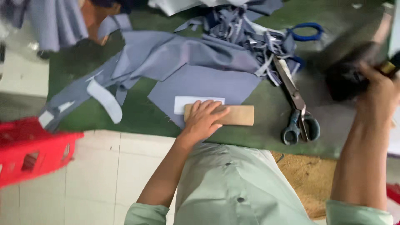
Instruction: The person irons a piece of blue fabric on a green worktable. They place a white rectangular paper on the fabric and iron over it. Finally, they use scissors to trim the edges of the paper.
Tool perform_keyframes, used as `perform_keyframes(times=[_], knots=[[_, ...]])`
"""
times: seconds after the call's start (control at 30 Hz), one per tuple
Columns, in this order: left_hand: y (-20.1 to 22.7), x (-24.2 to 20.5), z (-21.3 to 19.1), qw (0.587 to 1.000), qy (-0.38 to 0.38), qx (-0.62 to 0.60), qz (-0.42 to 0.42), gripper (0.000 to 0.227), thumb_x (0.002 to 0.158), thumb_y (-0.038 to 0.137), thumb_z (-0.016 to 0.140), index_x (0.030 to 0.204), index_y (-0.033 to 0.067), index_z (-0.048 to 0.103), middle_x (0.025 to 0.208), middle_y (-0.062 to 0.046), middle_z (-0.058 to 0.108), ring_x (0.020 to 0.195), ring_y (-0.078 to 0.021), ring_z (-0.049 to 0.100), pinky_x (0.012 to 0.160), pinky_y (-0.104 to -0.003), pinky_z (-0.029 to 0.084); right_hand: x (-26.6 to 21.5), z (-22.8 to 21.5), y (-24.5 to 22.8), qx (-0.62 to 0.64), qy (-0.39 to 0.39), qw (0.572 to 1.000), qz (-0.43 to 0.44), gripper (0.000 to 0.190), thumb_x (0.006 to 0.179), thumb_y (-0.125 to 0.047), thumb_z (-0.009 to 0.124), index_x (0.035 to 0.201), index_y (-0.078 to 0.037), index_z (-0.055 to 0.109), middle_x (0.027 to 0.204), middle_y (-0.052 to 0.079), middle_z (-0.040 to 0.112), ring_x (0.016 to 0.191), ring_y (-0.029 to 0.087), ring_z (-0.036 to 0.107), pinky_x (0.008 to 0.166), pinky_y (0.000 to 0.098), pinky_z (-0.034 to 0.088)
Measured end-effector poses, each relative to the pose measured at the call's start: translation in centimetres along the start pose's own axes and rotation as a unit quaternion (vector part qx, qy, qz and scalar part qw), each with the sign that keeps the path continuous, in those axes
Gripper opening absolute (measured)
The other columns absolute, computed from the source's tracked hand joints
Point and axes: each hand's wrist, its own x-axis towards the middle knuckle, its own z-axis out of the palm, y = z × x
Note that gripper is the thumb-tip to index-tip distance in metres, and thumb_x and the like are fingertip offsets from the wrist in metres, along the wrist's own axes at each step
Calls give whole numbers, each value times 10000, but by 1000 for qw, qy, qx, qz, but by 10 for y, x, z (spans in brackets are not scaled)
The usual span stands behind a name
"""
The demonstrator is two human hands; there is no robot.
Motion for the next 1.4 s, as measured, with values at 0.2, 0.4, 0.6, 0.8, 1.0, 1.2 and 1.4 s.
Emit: perform_keyframes(times=[0.2,0.4,0.6,0.8,1.0,1.2,1.4], knots=[[-30,-20,-1,986,68,40,-148,688,896,481,727,1524,364,471,1473,-86,566,1314,-323,534,984,-497,389,60,-20,99,102,-256,959,-64,185,1023,-391,679,1162,-293,607,1322,-139,639,1313,43,630,1245,237,537],[-97,-36,-28,951,41,4,-307,653,948,512,640,1548,427,395,1582,-43,462,1418,-328,426,1124,-687,247,48,-15,109,96,-186,973,-96,509,962,-413,708,1408,-181,629,1448,-21,634,1426,166,604,1304,373,508],[-148,-78,-46,945,183,64,-263,752,831,483,793,1509,305,519,1448,-62,594,1184,-351,593,901,-532,428,-7,-34,76,-199,-139,968,-65,502,1082,-409,647,1499,-154,532,1472,26,576,1328,253,507,1033,561,342],[-178,-97,-58,945,172,43,-274,683,866,444,782,1495,339,538,1453,-28,571,1253,-299,537,992,-493,356,-135,-57,127,-408,-125,840,-335,452,996,-21,828,1414,-2,657,1232,242,602,1023,388,625,768,475,510],[-188,-91,-88,960,146,108,-213,704,860,302,817,1501,266,525,1549,-113,487,1444,-464,311,1017,-644,310,-184,-19,119,-517,-187,780,-299,775,788,-58,642,1535,62,479,1331,351,540,1230,493,457,1070,575,363],[-114,-73,-62,926,182,76,-321,580,936,108,752,1461,134,507,1626,-176,308,1512,-442,204,1139,-715,310,-179,4,91,-544,-169,802,-179,943,732,-54,659,1597,-12,287,1233,310,518,1174,522,479,1007,602,394],[-11,-80,28,967,120,27,-223,632,970,406,663,1517,150,474,1659,-142,307,1538,-374,273,1136,-668,337,-123,-27,119,-551,-241,777,-186,1045,678,-122,710,1638,14,320,1186,294,633,1177,493,491,1008,533,400]])
